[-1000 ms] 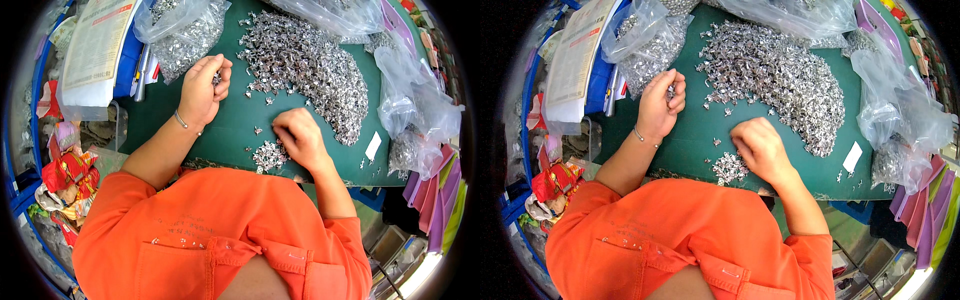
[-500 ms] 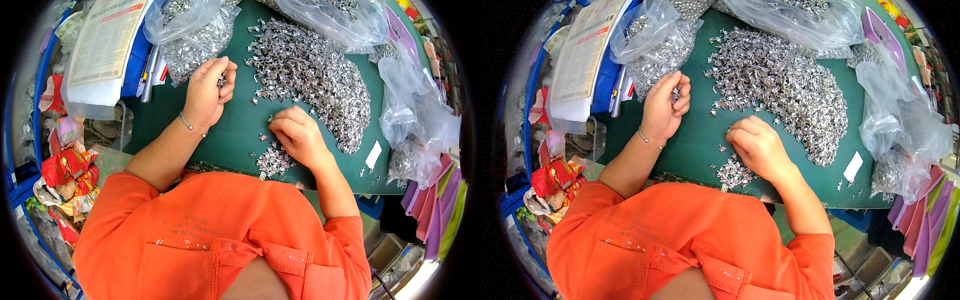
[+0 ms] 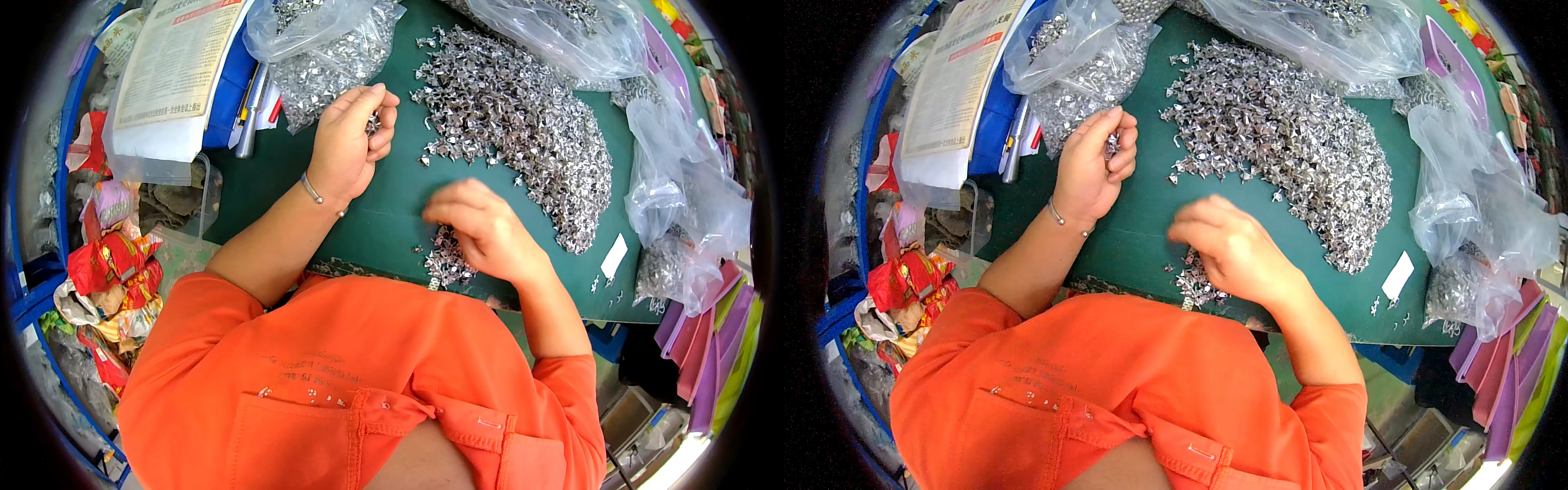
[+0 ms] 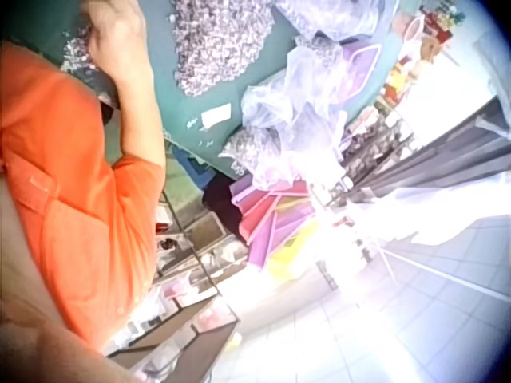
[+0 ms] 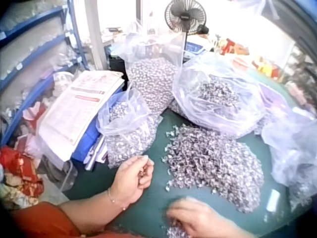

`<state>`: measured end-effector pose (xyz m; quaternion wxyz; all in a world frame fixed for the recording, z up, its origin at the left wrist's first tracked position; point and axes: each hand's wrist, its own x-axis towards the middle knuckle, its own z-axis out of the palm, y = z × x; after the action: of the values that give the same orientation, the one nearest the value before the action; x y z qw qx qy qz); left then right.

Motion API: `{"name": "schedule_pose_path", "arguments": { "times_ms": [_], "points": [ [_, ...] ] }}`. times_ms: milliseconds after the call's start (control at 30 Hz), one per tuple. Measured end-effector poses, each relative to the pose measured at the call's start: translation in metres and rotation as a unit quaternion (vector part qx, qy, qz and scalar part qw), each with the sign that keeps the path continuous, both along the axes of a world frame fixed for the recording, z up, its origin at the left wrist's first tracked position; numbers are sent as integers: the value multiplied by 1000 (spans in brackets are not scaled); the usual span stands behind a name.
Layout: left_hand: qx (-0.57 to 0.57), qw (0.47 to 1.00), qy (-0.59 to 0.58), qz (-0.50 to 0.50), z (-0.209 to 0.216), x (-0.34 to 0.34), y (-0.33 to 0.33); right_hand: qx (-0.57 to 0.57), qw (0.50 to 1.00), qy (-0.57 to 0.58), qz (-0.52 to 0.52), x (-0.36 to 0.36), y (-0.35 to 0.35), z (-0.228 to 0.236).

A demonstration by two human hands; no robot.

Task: The person sorts small silver metal pieces on a green table, picking them up one by one and placing them into a small pile. The person occasionally transfers a handful of pieces into a clear plastic bag.

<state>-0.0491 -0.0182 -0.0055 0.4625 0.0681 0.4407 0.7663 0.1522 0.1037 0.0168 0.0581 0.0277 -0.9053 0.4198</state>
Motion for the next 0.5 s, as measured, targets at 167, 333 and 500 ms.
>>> {"name": "schedule_pose_path", "arguments": {
  "times_ms": [167,333,500],
  "points": [
    [-11,1000,7,-4,-1,-1,0,116,986,98,-71,-32,-8,-5],
    [1,1000,2,-3,2,0,-1,-20,991,70,-113,-3,14,-2],
    [5,1000,-6,-10,2,3,-2,-52,955,-4,-294,6,2,-6]
  ]
}}
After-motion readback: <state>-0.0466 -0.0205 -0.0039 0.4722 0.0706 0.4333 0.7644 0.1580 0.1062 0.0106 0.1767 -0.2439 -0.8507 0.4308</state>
